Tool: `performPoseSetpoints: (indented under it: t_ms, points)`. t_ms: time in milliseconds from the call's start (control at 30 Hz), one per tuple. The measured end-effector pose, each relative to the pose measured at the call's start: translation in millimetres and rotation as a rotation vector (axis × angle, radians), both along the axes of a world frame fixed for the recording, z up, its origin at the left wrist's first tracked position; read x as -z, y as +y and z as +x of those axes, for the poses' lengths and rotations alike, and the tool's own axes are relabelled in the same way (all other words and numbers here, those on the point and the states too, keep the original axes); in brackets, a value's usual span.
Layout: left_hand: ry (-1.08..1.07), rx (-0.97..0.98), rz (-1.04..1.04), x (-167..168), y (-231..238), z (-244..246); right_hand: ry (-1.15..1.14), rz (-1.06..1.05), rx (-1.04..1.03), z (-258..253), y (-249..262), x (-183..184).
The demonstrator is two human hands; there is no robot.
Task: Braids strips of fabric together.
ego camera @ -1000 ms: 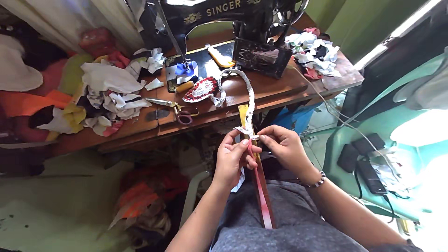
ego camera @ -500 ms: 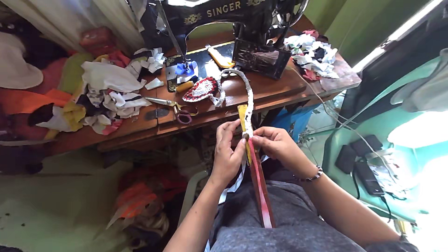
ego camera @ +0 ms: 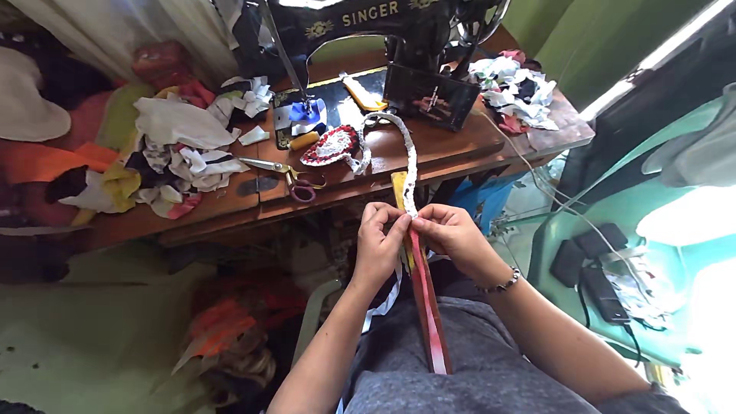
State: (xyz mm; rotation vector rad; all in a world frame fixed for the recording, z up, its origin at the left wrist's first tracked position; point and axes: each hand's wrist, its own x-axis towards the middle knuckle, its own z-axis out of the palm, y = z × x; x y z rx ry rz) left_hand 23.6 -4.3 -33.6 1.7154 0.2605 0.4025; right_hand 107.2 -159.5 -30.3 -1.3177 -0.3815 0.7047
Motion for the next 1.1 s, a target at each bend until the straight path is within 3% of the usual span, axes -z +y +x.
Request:
performPoseSetpoints:
  t_ms: [233,467,633,833,1100]
  points:
    - [0.015,-0.013,0.036,-7,-3,-4,-0.055,0.026,0.036,-1,0,6]
    - [0.099,0.054,-0.307,-10,-2,-3,-0.108,-0.001,0.039,2,-2,5]
    - [0.093,0.060,-0.351,-11,-4,-2,-0.029,0.005,0.030,3,1,4]
    - [0.094,0.011,-0.466,-11,-5,2,-0.112,0.007,0.070,2,5,3]
    - [0.113,-0.032,-0.455,-12,-5,10,-0.220,-0.068,0.092,1,5,9]
